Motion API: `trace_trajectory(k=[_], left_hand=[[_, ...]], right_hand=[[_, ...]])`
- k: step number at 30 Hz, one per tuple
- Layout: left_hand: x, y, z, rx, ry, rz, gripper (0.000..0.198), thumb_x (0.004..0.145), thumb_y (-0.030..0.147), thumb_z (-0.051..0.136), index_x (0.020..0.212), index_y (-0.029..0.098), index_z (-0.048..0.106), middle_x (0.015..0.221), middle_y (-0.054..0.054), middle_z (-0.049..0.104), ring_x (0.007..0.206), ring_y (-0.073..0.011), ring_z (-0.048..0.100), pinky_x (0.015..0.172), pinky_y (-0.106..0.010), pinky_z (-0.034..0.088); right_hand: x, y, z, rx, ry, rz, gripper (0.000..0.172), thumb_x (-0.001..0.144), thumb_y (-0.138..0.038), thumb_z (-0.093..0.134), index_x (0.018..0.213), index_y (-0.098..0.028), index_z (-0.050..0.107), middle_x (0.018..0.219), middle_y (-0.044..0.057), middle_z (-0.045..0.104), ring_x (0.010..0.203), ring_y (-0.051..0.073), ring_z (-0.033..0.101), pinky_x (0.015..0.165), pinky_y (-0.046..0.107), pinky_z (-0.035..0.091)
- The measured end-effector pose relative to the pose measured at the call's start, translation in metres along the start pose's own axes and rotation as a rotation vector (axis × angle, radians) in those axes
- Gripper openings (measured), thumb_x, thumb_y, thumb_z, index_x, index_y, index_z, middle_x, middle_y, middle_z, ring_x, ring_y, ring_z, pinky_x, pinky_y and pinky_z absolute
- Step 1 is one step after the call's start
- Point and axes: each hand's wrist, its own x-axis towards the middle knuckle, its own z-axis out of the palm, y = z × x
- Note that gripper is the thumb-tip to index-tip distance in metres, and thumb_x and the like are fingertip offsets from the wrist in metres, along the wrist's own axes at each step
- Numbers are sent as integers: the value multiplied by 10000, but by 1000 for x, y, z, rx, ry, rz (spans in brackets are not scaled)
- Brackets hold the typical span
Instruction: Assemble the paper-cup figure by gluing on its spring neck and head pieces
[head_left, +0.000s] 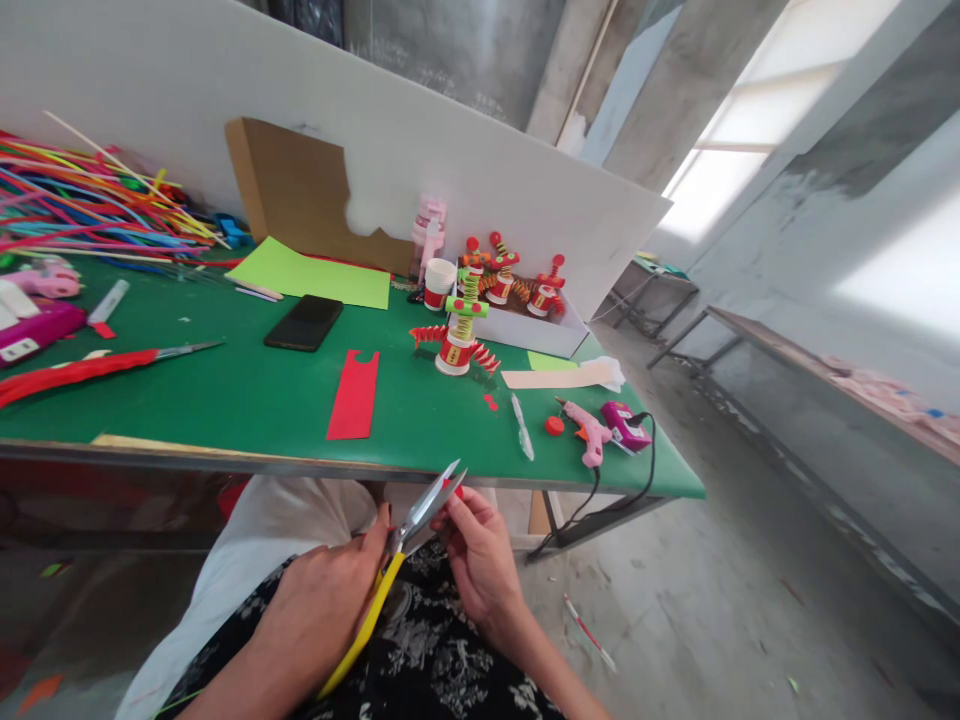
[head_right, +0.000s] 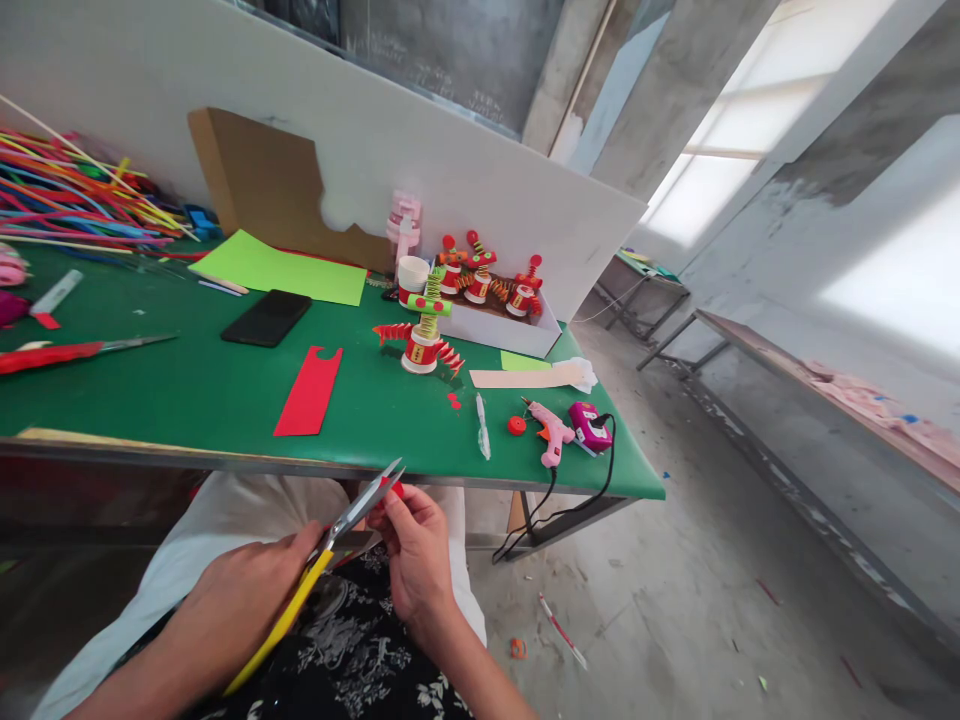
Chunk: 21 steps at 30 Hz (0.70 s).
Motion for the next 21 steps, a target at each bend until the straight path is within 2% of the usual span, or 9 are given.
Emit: trace_trajectory(k=[8, 13, 21], left_hand=[[-1, -1, 2, -18, 43, 33, 451, 897, 119, 319, 1288, 96, 542, 1031, -180, 756, 986, -321, 736, 876, -452, 555], [0, -1, 0, -24, 26, 24, 453, 902, 124, 322, 1301, 96, 535, 1035, -178, 755, 987, -333, 735, 879, -466, 552], [-3, -2, 2, -36, 23, 18, 431, 917, 134, 324, 1282, 94, 549, 1020, -182, 756, 986, -345, 734, 858, -480, 553]], right_hand=[[0, 0, -2, -17, -21, -8, 354, 530, -399, 949, 736, -173, 770, 658, -8, 689, 568, 79, 566, 596, 191, 483], [0, 1, -4, -29, -39, -10, 325, 579, -402, 927, 751, -180, 765, 665, -5, 682, 575, 89, 565, 612, 210, 489], [-2, -2, 0, -8, -17, 8, 381, 497, -419, 960, 718, -170, 776, 643, -11, 678, 568, 74, 552, 598, 187, 471]])
